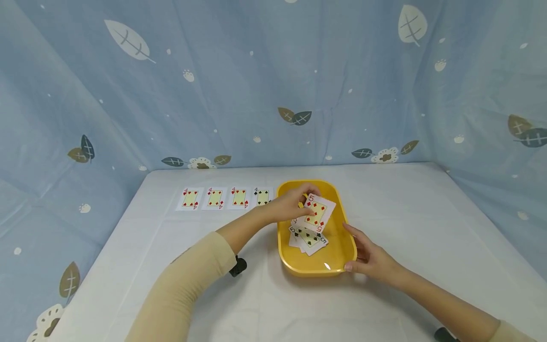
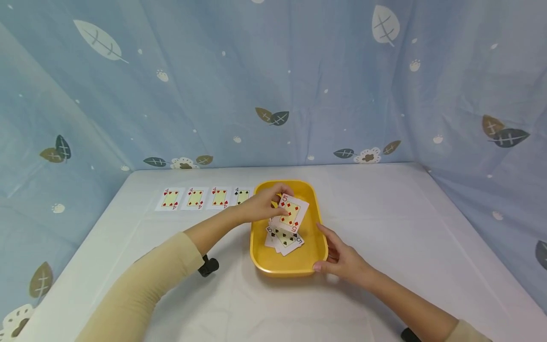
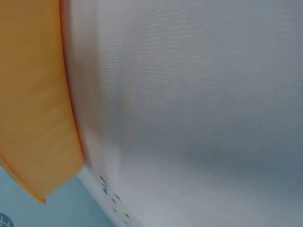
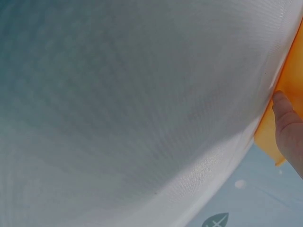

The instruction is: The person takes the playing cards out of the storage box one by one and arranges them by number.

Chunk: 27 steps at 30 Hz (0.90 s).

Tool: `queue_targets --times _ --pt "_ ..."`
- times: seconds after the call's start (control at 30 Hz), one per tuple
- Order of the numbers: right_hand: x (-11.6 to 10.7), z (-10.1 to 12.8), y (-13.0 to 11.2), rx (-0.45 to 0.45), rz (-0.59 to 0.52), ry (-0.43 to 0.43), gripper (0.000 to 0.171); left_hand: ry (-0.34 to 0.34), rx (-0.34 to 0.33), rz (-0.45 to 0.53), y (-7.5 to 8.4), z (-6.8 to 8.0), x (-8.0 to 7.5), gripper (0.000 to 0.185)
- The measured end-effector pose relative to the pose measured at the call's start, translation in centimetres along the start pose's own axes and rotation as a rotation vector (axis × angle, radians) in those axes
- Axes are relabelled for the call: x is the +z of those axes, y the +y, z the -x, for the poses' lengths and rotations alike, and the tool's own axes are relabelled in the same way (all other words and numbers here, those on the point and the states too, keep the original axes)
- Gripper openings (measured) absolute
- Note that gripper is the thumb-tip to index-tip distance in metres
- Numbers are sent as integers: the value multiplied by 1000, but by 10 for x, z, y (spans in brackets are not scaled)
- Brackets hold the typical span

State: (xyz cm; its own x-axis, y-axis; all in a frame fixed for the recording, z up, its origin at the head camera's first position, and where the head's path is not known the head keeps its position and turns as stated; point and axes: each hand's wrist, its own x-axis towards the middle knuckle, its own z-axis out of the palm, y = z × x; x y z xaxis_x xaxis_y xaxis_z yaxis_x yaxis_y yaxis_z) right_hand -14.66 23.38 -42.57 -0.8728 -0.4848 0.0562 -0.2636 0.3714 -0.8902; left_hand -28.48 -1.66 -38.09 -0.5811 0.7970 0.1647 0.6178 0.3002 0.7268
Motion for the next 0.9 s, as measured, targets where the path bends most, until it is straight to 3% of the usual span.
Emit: queue_targets --times 0.23,0.5,0.9 --pt "1 -1 3 -50 -26 6 84 83 55 18 2 10 -8 45" --pt "0 -2 0 -39 -27 -7 85 196 8 133 4 27 -16 47" --pt "0 -1 3 -51 -28 -16 85 287 20 155 6 63 -28 49"
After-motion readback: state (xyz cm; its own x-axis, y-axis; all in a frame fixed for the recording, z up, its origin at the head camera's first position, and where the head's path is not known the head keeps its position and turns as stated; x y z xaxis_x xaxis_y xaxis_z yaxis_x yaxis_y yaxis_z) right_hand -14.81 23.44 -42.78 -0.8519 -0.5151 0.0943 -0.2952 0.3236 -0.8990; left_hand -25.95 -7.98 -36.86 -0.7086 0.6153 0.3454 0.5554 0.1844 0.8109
